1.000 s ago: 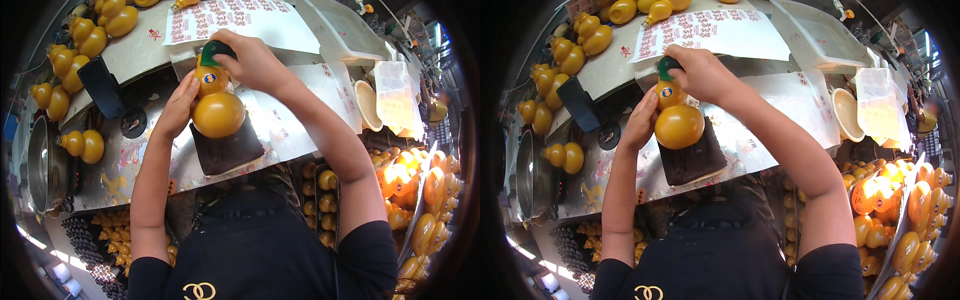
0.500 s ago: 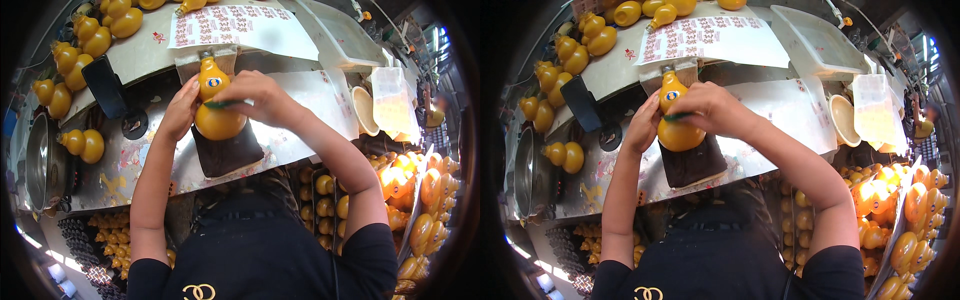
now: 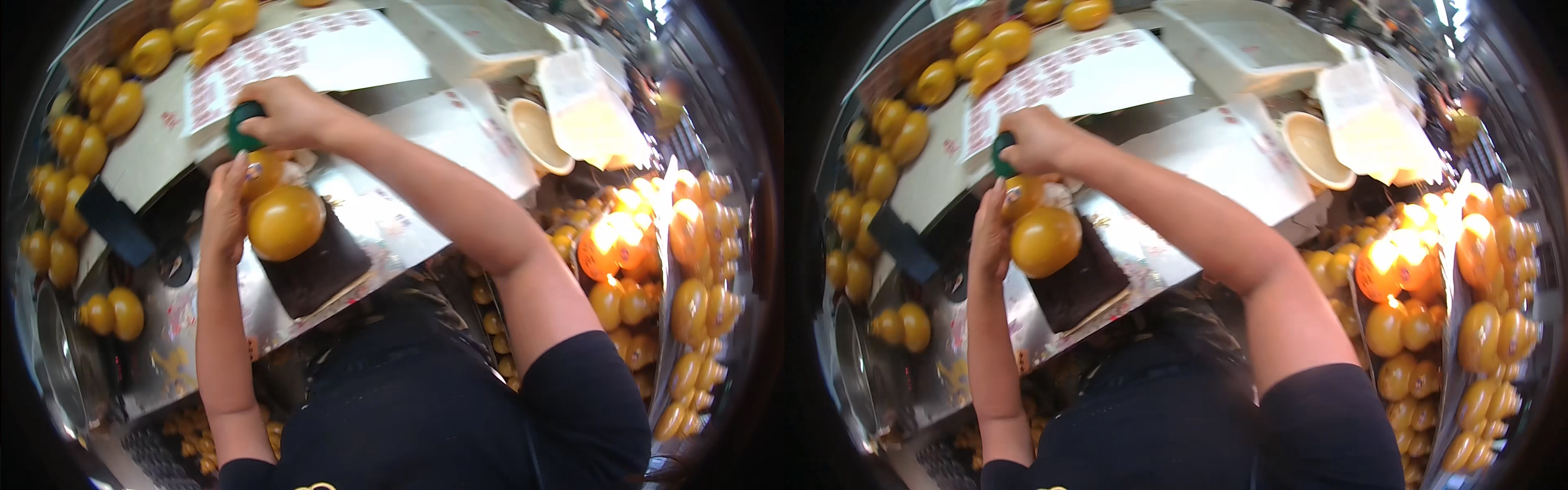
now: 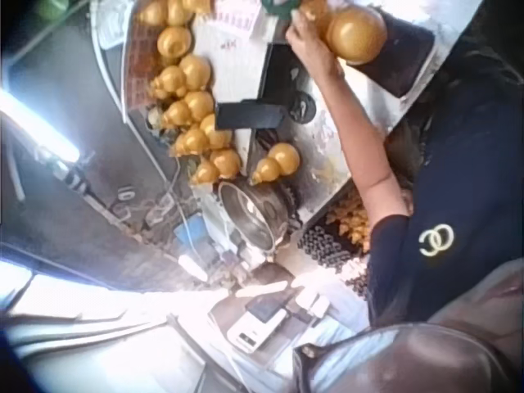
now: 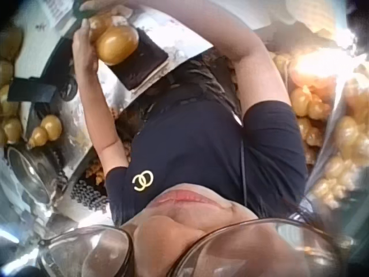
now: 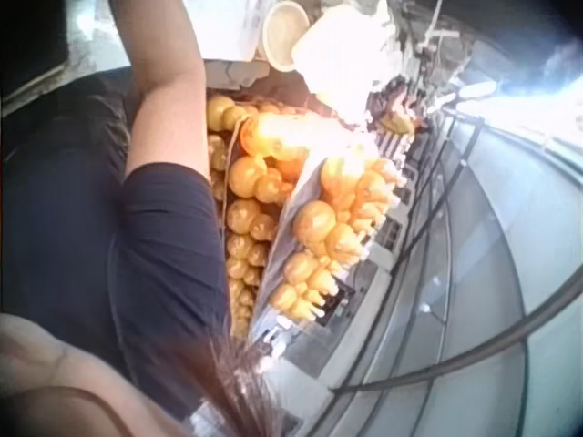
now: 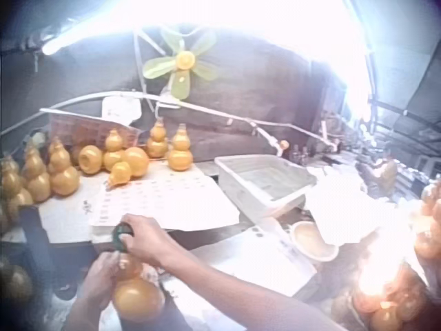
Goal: The person picks up yellow gourd-shaped objects one at a time, applies a small sticker to each, and rubs the sticker with a green card to smooth it. They then place the labeled gourds into a metal bowl. The process is repeated for multiple gourds.
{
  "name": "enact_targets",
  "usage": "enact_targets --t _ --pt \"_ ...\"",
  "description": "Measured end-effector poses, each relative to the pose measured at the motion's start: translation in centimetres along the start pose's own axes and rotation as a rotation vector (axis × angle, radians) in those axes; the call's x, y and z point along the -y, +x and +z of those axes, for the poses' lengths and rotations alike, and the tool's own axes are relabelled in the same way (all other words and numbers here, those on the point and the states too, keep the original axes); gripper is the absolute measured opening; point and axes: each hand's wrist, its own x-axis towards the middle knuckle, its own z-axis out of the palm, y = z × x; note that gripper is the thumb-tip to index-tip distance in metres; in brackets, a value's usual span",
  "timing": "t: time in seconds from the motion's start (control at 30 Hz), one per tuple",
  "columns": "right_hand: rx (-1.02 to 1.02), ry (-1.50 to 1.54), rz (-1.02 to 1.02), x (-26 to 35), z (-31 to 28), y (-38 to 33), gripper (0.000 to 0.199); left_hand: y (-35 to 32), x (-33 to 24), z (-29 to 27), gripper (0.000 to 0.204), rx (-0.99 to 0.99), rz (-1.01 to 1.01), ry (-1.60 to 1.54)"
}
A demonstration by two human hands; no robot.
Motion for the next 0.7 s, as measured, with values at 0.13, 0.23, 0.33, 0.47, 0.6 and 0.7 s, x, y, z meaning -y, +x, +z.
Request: enact_targets --t 0.13,0.23,0.33,0.47,0.6,0.7 --pt "-0.239 0.336 -0.012 0.0 -1.0 -2.9 0.033 1.5 0.4 0.3 0.042 -0.056 0.042 0.193" --pt "-0.323 1.088 0.296 -1.6 -1.9 -7.8 0.03 2.2 0.7 -0.1 0.038 -0.079 0.033 0.226" --pt "-0.528 1.404 0.45 -4.5 -3.4 -12.3 0.027 1.4 0.2 0.6 0.039 -0.104 0.0 0.147" --pt "-0.682 1.202 0.768 -7.5 -4.0 -17.2 0.03 1.8 0.8 -1.0 0.042 -0.103 -0.022 0.1" --pt "-0.174 0.151 0.585 -6.8 -3.6 -21.1 0.028 -1.0 1.2 -2.0 0.05 -0.16 0.118 0.133" --pt "-0.238 0.137 0.471 -8.1 -3.9 -21.4 0.027 -3.5 2.2 -3.1 0.051 -0.179 0.278 0.149"
